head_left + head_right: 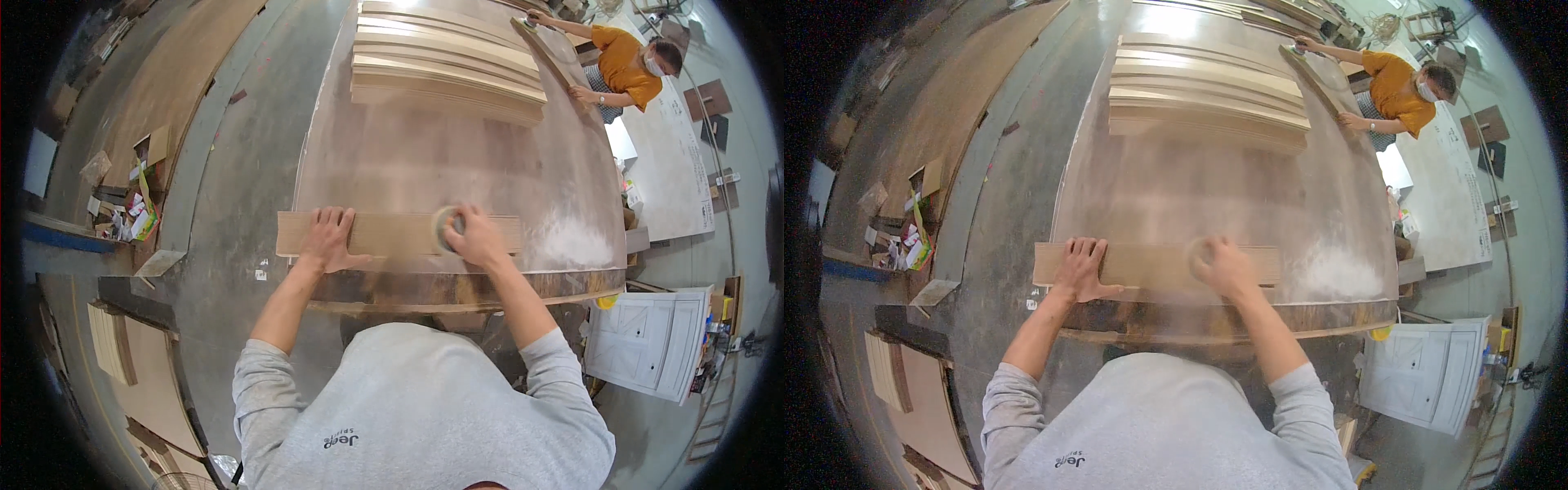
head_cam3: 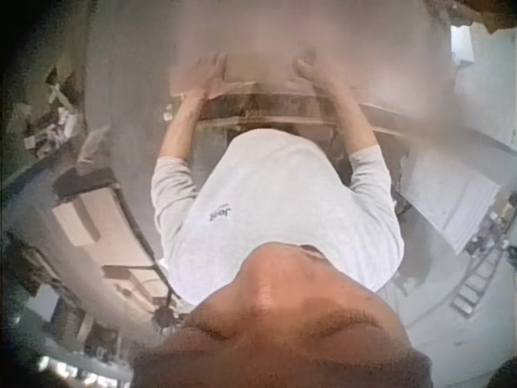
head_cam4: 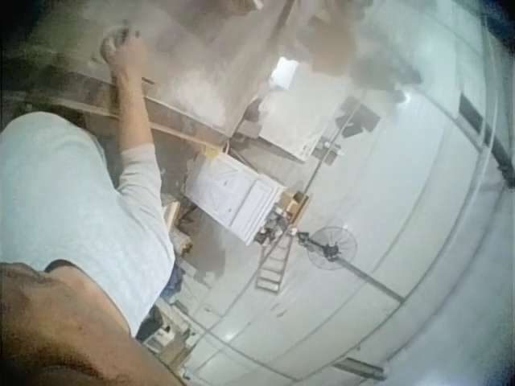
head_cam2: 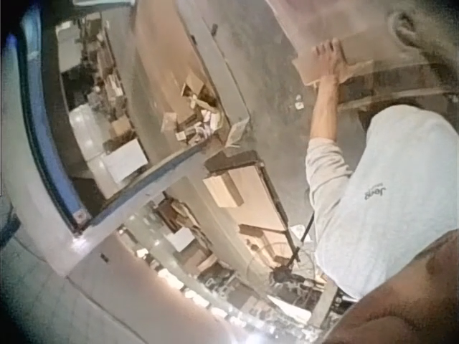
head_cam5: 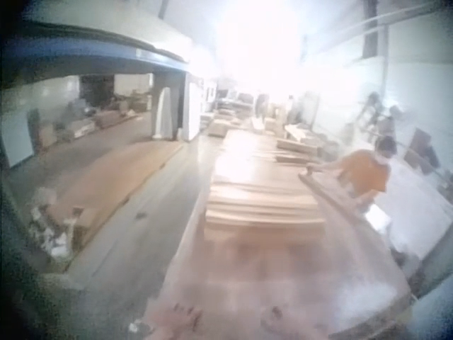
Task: Sanding wood planks using a hand-held power sander and organizing them on a workbench.
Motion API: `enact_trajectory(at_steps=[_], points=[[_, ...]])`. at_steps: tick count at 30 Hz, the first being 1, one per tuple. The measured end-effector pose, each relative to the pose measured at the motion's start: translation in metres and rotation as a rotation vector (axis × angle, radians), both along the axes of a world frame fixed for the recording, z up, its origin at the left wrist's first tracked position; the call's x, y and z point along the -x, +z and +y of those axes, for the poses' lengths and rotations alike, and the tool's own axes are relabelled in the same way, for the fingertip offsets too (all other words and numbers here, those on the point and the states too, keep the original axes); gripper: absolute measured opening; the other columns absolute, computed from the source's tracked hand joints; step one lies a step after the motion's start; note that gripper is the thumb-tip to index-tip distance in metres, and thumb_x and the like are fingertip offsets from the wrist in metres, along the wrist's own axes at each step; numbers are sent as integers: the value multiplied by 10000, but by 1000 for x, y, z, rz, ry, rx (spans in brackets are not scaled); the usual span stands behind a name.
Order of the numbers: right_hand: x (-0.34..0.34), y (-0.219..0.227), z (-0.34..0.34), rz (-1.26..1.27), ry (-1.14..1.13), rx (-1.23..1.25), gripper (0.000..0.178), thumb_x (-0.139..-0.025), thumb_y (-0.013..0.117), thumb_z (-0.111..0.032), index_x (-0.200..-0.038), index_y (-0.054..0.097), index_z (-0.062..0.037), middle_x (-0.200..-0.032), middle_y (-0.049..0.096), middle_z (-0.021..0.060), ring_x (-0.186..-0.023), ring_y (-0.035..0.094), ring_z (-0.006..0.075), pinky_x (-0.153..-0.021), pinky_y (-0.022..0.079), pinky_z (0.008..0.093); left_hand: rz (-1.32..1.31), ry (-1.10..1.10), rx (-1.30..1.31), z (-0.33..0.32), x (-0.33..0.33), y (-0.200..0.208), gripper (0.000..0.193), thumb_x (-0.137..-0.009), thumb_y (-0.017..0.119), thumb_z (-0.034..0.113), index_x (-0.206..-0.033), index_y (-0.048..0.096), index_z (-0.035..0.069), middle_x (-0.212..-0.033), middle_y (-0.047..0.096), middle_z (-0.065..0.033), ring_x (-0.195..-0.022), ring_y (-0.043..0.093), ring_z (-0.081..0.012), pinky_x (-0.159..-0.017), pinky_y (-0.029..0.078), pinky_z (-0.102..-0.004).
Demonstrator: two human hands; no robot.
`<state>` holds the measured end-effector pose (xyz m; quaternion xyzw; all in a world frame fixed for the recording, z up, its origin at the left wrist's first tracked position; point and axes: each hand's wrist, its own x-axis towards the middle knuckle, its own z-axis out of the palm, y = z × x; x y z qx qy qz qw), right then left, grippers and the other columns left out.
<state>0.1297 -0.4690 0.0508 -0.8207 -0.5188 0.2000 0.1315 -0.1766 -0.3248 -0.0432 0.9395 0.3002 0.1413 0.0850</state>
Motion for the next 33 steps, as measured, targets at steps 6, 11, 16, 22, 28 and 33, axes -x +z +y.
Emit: enact_trajectory(at_steps=[6, 11, 16, 22, 28, 33], points=[[76, -13, 51, 12, 185, 0, 434, -902, 707, -384, -1238, 652, -116, -1300, 632, 205, -1103, 675, 433, -910, 565, 522, 2, 2, 20, 0, -2, 1, 1053, -631, 817, 738, -1367, 518, 46, -1208, 566, -145, -1163, 514, -329, -1080, 336, -510], [4, 0, 22, -24, -19, -31, 422, -919, 686, -378, -1221, 663, -84, -1233, 647, 227, -1092, 667, 431, -919, 550, 494, -14, -1, 5, 0, 0, -3, 1065, -646, 765, 795, -1358, 518, 42, -1195, 565, -139, -1161, 509, -329, -1088, 319, -514], [-20, 1, 3, -62, -62, -13, 445, -923, 668, -393, -1256, 676, -98, -1254, 652, 235, -1138, 663, 436, -952, 550, 504, 10, 16, 7, -1, -2, -6, 1092, -646, 734, 833, -1359, 519, 34, -1201, 570, -139, -1162, 505, -331, -1085, 318, -506], [77, -8, 46, 8, 180, 23, 461, -889, 705, -386, -1260, 643, -118, -1287, 642, 216, -1100, 677, 432, -954, 558, 508, -30, 17, 48, -2, -5, -2, 1068, -620, 769, 811, -1335, 546, 49, -1231, 577, -147, -1190, 507, -332, -1062, 338, -502], [26, -4, 40, -47, 66, 10, 442, -882, 711, -369, -1242, 639, -122, -1237, 669, 208, -1069, 683, 438, -929, 564, 511, -22, 3, -20, -1, -1, 0, 1055, -629, 784, 787, -1341, 550, 44, -1204, 580, -144, -1178, 522, -325, -1057, 343, -502], [12, -3, 37, -89, 69, 1, 449, -894, 702, -398, -1252, 637, -136, -1275, 652, 184, -1062, 685, 430, -930, 564, 507, 8, 2, 56, -2, -2, 1, 1043, -645, 813, 738, -1370, 522, 48, -1241, 560, -149, -1203, 517, -336, -1092, 327, -522]])
